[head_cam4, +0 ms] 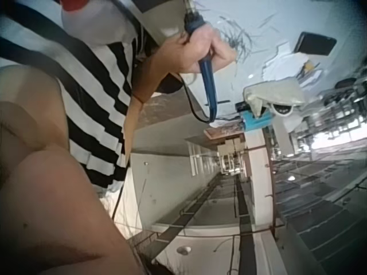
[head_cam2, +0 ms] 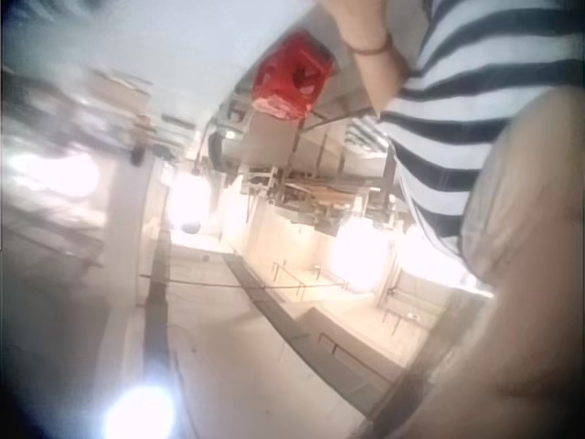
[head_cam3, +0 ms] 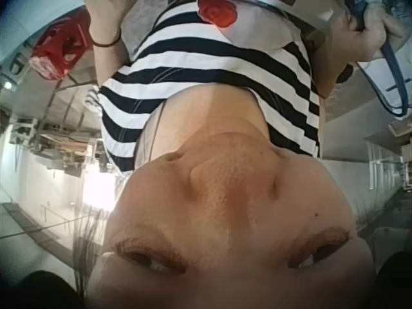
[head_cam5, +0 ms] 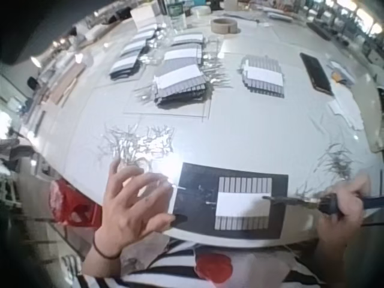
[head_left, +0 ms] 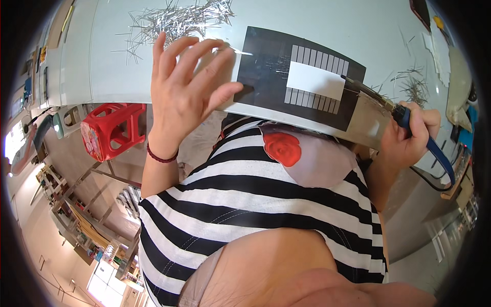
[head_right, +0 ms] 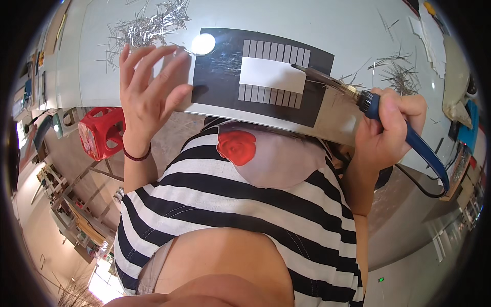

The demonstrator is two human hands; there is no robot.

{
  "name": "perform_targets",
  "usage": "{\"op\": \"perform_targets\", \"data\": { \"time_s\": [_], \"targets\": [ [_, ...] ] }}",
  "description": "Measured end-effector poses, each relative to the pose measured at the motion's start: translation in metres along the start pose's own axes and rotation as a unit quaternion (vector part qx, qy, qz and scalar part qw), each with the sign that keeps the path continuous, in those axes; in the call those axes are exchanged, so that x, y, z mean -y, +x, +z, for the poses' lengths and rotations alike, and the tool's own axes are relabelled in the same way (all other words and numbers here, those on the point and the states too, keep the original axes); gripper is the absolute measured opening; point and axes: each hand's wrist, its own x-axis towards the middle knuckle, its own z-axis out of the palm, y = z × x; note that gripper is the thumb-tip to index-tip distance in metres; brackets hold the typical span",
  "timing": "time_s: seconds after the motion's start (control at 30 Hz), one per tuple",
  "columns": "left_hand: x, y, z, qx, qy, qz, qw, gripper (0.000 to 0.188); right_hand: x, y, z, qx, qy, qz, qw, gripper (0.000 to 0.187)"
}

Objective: Soldering thin metal wires onto a rectangular electronic component using a template and soldering iron.

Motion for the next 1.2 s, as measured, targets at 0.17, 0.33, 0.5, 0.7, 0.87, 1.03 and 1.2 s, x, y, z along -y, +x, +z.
{"op": "perform_targets", "data": {
  "time_s": [0.17,0.33,0.5,0.7,0.87,1.03,1.2],
  "targets": [
    [-0.019,-0.004,0.003,0.001,-0.066,0.013,0.998,0.051,0.008,-0.001,0.028,0.009,-0.018,-0.008,1.0,0.018],
    [-0.028,0.003,0.013,-0.019,-0.078,0.022,0.997,0.049,0.016,-0.005,0.039,0.03,-0.006,0.093,0.995,0.018],
    [-0.03,0.005,0.017,-0.026,-0.081,0.016,0.996,0.048,0.013,-0.009,0.048,0.084,0.0,0.042,0.996,0.011],
    [-0.047,0.007,0.024,-0.044,-0.06,0.001,0.997,0.047,0.015,-0.005,0.047,0.095,0.004,0.068,0.993,0.013],
    [-0.056,0.011,0.025,-0.056,-0.053,-0.008,0.997,0.047,0.015,-0.004,0.043,0.097,0.016,0.07,0.993,0.014],
    [-0.061,0.009,0.021,-0.019,-0.032,-0.016,0.999,0.051,0.013,-0.004,0.043,0.13,0.039,0.067,0.989,0.015],
    [-0.062,0.009,0.021,-0.022,-0.029,-0.018,0.999,0.05,0.013,-0.003,0.045,0.127,0.021,0.067,0.989,0.016]
  ]
}}
